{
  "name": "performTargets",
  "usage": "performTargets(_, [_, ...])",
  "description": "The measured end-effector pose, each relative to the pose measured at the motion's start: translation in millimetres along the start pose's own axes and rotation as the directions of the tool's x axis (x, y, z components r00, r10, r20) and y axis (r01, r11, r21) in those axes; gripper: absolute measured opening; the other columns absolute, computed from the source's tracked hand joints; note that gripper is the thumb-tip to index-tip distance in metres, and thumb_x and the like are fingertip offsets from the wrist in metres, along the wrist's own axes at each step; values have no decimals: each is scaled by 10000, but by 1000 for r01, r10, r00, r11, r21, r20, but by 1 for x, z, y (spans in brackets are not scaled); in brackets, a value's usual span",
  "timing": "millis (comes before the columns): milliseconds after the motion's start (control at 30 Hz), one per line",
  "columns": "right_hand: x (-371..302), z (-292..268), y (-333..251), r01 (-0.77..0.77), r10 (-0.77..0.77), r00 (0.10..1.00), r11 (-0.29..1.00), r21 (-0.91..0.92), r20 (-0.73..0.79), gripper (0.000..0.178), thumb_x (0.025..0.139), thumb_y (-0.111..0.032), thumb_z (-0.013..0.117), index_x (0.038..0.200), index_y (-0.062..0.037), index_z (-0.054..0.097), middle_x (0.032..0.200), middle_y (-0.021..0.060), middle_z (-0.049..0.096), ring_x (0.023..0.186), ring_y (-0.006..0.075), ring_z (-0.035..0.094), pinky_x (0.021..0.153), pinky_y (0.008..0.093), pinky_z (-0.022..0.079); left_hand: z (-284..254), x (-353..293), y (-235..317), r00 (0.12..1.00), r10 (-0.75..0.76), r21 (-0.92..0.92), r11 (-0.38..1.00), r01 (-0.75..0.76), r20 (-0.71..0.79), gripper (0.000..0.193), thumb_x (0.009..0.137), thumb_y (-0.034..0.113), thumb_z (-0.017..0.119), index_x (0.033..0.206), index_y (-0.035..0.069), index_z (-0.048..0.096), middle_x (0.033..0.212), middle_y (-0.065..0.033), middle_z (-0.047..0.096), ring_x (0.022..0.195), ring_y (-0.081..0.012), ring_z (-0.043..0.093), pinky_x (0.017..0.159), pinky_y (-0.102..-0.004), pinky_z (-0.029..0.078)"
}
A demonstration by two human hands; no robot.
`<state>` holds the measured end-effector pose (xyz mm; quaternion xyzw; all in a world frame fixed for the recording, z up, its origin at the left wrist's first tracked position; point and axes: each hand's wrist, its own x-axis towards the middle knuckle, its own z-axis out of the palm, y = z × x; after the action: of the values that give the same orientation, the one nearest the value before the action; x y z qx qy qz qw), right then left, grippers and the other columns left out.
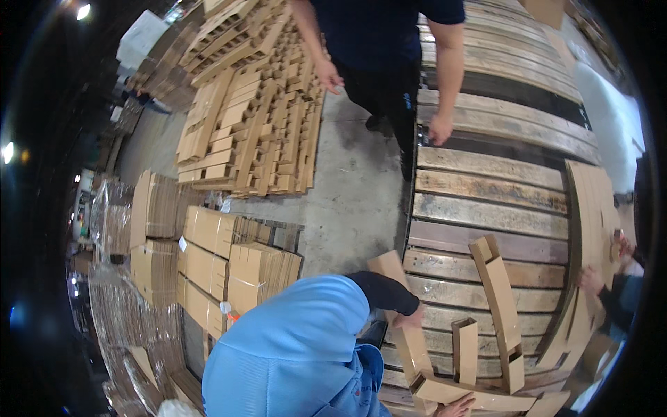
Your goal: The person repeatedly picks up flat cardboard pieces from a wooden pallet and stacks them onto a growing pile. The person handles the cardboard by hand, moving between the pallet and the stack throughout the clip.
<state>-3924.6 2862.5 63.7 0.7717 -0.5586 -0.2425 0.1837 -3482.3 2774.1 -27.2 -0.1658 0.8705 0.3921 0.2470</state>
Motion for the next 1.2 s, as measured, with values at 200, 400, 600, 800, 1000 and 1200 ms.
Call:
performTargets(200, [52,25,31,190,-243,968,864,466,55,1133,593,-393,815,1527,-80,254,1516,195,338,1373,345,366,1117,527,277,63,-79,-2,984,91,-844,530,82,153,661,770,409,784,1230,-16,575,1120,-162,660,1038,-271,612,898,-414,491])
performTargets(400, [124,28,48,222,-452,864,736,639,221,1121,524,-396,877,1437,-22,345,1417,231,432,1350,403,363,1149,567,209,104,-225,89,968,120,-960,-149,236,219,744,853,319,743,1445,26,402,1355,-111,549,1185,-193,550,973,-373,476])
performTargets(600, [149,-49,84,-2,-264,962,235,972,66,990,648,-347,855,1418,47,373,1358,236,484,1265,327,479,1087,435,357,110,-321,174,951,-299,-866,-493,-85,77,804,813,246,768,1457,-10,360,1381,-129,521,1238,-190,512,1020,-375,447])
performTargets(800, [121,-88,103,-178,-364,916,3,984,167,924,645,-368,859,1337,70,431,1207,149,555,1090,250,554,968,381,444,53,-290,164,646,-720,-787,-235,-570,-252,843,791,251,756,1485,32,332,1433,-123,466,1282,-207,473,1049,-396,422])
performTargets(1000, [125,-69,103,-259,-546,822,-106,960,161,799,761,-457,719,1340,23,448,1193,142,577,1058,254,580,950,388,464,-25,-208,119,321,-690,-391,-59,-919,-649,914,773,270,770,1512,79,266,1427,-102,464,1293,-192,463,1067,-390,408])
performTargets(1200, [171,-38,60,-584,-611,755,-464,666,237,660,996,-545,392,1393,-20,443,1264,162,586,1069,322,599,965,447,474,-35,-135,119,167,-787,-290,15,-957,-594,870,777,218,790,1477,47,303,1371,-96,497,1230,-193,510,1046,-367,429])
